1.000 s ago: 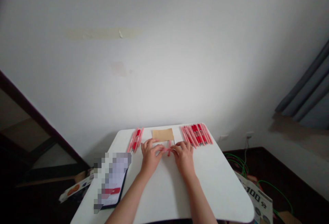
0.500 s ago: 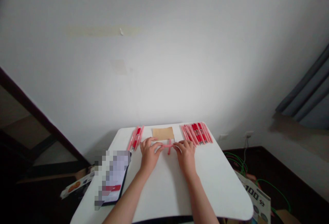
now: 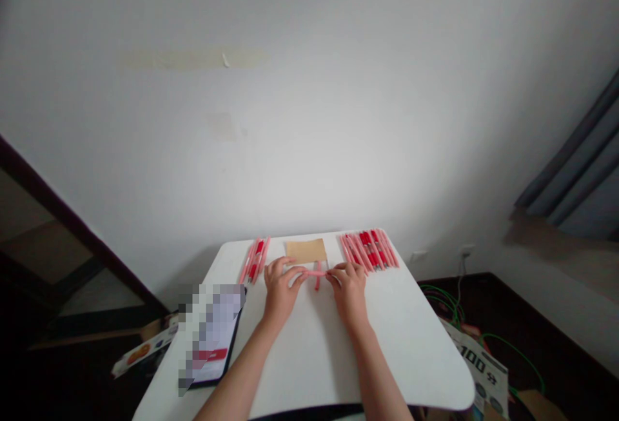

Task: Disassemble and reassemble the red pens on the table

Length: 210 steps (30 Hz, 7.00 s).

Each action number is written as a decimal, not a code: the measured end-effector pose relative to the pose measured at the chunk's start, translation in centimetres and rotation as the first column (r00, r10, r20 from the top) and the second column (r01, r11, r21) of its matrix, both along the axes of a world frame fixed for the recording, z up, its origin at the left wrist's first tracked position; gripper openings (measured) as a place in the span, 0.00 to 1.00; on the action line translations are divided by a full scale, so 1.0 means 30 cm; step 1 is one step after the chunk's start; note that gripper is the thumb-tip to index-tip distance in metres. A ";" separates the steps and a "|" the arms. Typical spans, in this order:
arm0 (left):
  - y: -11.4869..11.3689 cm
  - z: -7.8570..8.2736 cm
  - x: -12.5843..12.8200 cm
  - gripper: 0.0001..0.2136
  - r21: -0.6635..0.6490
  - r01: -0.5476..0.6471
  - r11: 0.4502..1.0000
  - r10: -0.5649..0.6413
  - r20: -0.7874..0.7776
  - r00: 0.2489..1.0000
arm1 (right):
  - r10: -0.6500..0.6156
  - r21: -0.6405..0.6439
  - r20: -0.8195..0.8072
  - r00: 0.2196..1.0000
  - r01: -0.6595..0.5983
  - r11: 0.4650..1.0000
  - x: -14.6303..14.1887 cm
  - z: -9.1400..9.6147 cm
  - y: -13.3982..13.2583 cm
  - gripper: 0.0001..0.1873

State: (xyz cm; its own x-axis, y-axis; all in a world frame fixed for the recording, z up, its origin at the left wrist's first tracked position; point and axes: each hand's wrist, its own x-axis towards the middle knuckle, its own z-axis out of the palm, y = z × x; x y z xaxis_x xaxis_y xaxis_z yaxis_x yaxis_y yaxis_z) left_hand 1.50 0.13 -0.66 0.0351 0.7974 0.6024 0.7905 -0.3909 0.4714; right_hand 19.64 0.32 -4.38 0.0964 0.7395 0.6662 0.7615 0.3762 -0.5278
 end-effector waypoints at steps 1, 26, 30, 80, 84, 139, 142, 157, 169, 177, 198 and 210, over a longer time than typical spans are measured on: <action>0.000 0.001 0.000 0.07 0.010 0.009 1.000 -0.009 0.004 1.000 | 0.001 -0.004 -0.003 1.000 -0.001 1.000 0.000 -0.001 0.001 0.13; 0.005 0.004 -0.004 0.07 0.032 0.001 1.000 -0.002 0.055 0.998 | 0.058 -0.019 -0.008 0.998 -0.058 0.998 0.003 -0.003 0.006 0.11; 0.005 0.002 -0.007 0.07 0.023 -0.015 1.000 0.014 0.060 0.998 | 0.044 -0.017 -0.014 0.999 -0.045 0.999 0.005 0.002 0.003 0.12; -0.027 0.001 0.000 0.05 -0.055 -0.389 0.920 0.363 -0.258 0.895 | -0.073 -0.020 0.084 0.994 0.075 0.997 -0.008 0.018 -0.017 0.07; -0.025 0.001 0.003 0.06 -0.076 -0.400 0.913 0.366 -0.278 0.888 | -0.077 -0.035 0.121 0.990 0.082 0.996 -0.016 0.025 -0.021 0.06; -0.009 -0.006 -0.067 0.09 -0.115 -0.381 0.917 0.338 -0.284 0.897 | -0.198 -0.230 0.302 0.932 0.273 0.934 -0.025 0.090 -0.067 0.13; -0.008 -0.004 -0.067 0.09 -0.111 -0.386 0.916 0.343 -0.284 0.895 | -0.200 -0.233 0.299 0.933 0.275 0.933 -0.025 0.090 -0.068 0.13; -0.013 0.017 0.002 0.10 -0.087 -0.149 0.985 0.125 -0.231 0.965 | -0.211 -0.220 0.284 0.935 0.278 0.935 -0.025 0.086 -0.066 0.13; 0.012 -0.005 0.045 0.11 -0.138 -0.110 0.984 0.066 -0.288 0.955 | -0.224 -0.206 0.288 0.931 0.289 0.935 -0.022 0.062 -0.055 0.12; 0.018 -0.013 0.048 0.11 -0.144 -0.116 0.983 0.075 -0.263 0.962 | -0.224 -0.207 0.277 0.935 0.285 0.936 -0.021 0.075 -0.060 0.12; -0.004 0.027 0.041 0.12 -0.275 0.085 0.958 -0.102 -0.048 0.994 | 0.203 0.022 0.055 0.978 -0.204 0.979 -0.016 0.047 -0.033 0.09; -0.003 0.023 0.025 0.09 -0.218 0.053 0.975 -0.079 -0.113 0.990 | 0.198 0.042 0.043 0.979 -0.200 0.979 -0.010 0.025 -0.016 0.07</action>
State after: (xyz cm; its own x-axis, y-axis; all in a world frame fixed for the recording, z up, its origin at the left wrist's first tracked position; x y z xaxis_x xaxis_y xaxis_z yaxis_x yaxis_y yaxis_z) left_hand 2.25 0.04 0.02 0.1539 0.9006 0.4065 0.8221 -0.3449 0.4529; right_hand 19.34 -0.15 -3.63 -0.0756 0.7098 0.7003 0.6885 0.5452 -0.4783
